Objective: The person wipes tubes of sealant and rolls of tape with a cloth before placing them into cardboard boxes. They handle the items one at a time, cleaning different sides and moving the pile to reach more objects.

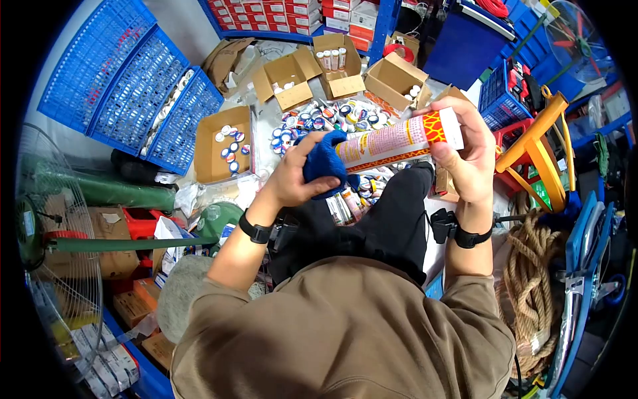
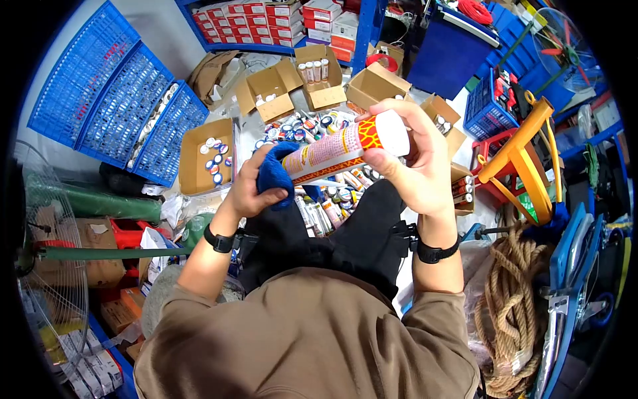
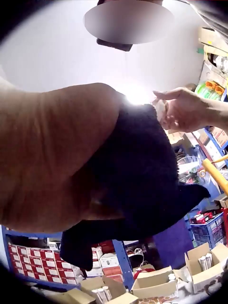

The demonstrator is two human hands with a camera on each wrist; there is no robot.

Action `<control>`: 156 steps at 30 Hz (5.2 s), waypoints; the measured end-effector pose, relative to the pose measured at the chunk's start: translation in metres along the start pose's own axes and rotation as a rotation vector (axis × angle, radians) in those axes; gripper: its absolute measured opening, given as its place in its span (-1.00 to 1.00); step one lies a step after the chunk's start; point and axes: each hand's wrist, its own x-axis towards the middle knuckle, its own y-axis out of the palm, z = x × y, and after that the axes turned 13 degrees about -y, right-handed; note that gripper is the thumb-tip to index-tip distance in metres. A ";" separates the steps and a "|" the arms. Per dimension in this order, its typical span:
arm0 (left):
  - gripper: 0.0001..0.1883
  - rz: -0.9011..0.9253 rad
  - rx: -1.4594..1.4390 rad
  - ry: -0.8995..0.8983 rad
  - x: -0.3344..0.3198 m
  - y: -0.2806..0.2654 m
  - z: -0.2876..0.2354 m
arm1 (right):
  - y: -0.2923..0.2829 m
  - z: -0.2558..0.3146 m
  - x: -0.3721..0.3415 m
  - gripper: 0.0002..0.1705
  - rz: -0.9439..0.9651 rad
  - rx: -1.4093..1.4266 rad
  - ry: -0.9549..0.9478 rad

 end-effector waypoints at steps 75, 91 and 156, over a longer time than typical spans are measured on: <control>-0.54 0.072 -1.076 -0.616 0.085 -0.053 0.154 | 0.055 -0.217 0.168 -0.51 0.376 -0.169 0.608; -0.57 -0.599 -0.633 -0.837 0.109 -0.108 0.319 | 0.146 -0.627 0.269 -0.30 0.465 -1.080 0.178; -0.62 -0.829 -0.439 -0.769 0.117 -0.117 0.335 | 0.253 -0.837 -0.016 -0.19 0.816 -1.085 0.460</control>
